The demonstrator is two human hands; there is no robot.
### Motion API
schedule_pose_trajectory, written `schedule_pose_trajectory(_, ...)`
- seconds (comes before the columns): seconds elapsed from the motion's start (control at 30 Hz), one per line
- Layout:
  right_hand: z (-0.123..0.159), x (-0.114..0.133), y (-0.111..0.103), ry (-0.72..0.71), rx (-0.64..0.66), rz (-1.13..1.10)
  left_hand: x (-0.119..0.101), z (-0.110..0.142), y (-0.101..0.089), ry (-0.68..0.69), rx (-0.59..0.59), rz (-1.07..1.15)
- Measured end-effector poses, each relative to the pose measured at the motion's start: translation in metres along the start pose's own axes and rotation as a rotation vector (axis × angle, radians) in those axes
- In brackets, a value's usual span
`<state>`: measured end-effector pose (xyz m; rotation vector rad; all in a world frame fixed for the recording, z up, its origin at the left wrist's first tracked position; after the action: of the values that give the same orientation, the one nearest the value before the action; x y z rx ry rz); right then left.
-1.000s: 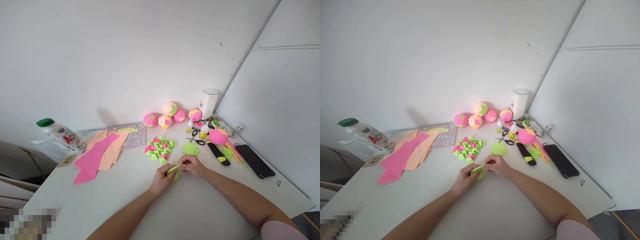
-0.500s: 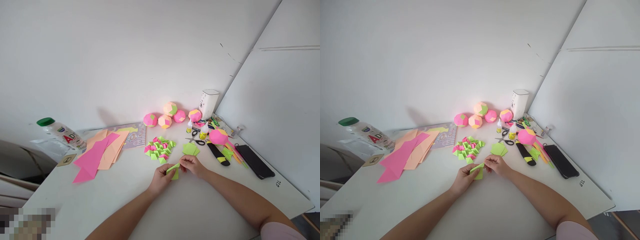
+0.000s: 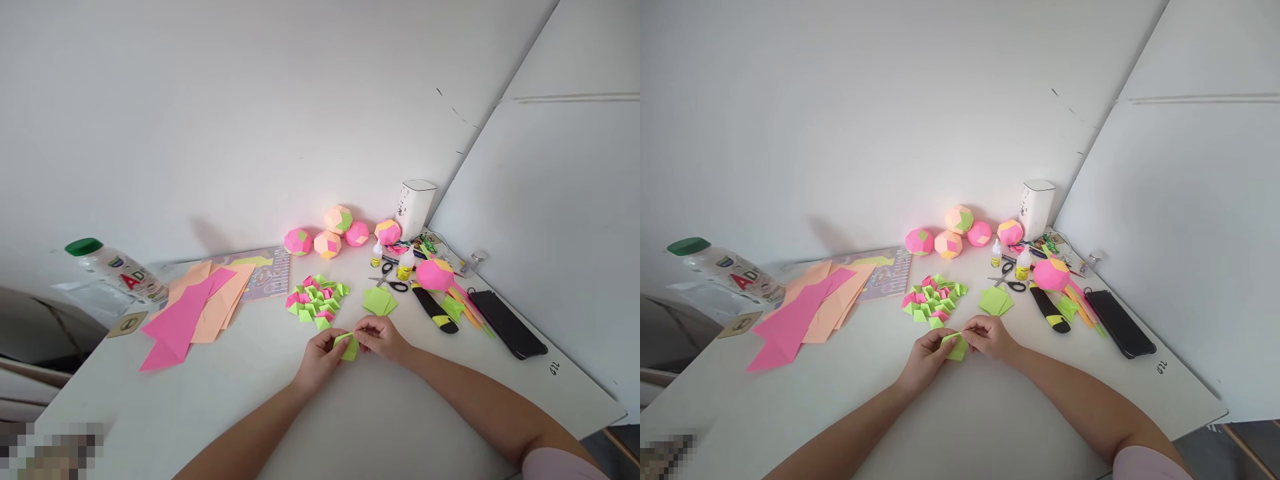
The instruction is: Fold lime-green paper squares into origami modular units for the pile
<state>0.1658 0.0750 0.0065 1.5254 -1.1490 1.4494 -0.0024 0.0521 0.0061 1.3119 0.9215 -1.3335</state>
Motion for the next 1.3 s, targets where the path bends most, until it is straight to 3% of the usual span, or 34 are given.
schedule_pose_trajectory(0.2, -0.0010, -0.0004, 0.0008, 0.028, 0.061, -0.022, 0.0012, -0.0013, -0.0001, 0.026, 0.043, 0.001)
schedule_pose_trajectory(0.6, -0.0025, -0.0075, 0.0004, 0.005, 0.054, -0.023, -0.0037, 0.0003, 0.0026, 0.024, 0.056, 0.072)
schedule_pose_trajectory(1.07, -0.0036, -0.0075, -0.0001, 0.045, 0.076, -0.062, -0.0034, 0.0007, -0.0006, 0.008, 0.001, 0.003)
schedule_pose_trajectory(1.3, -0.0045, -0.0054, -0.0009, 0.095, 0.060, -0.072, -0.0014, 0.0006, -0.0017, 0.019, -0.093, 0.019)
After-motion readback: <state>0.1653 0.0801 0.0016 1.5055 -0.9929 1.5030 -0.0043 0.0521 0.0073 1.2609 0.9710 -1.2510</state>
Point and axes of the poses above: each hand's wrist, its own z-axis away from the middle knuckle, its own y-axis out of the palm, x = y × z, the point moved 1 cm from there along -z, towards the middle knuckle, and after that the axes turned 3 degrees about -x, right-handed, at the moved point
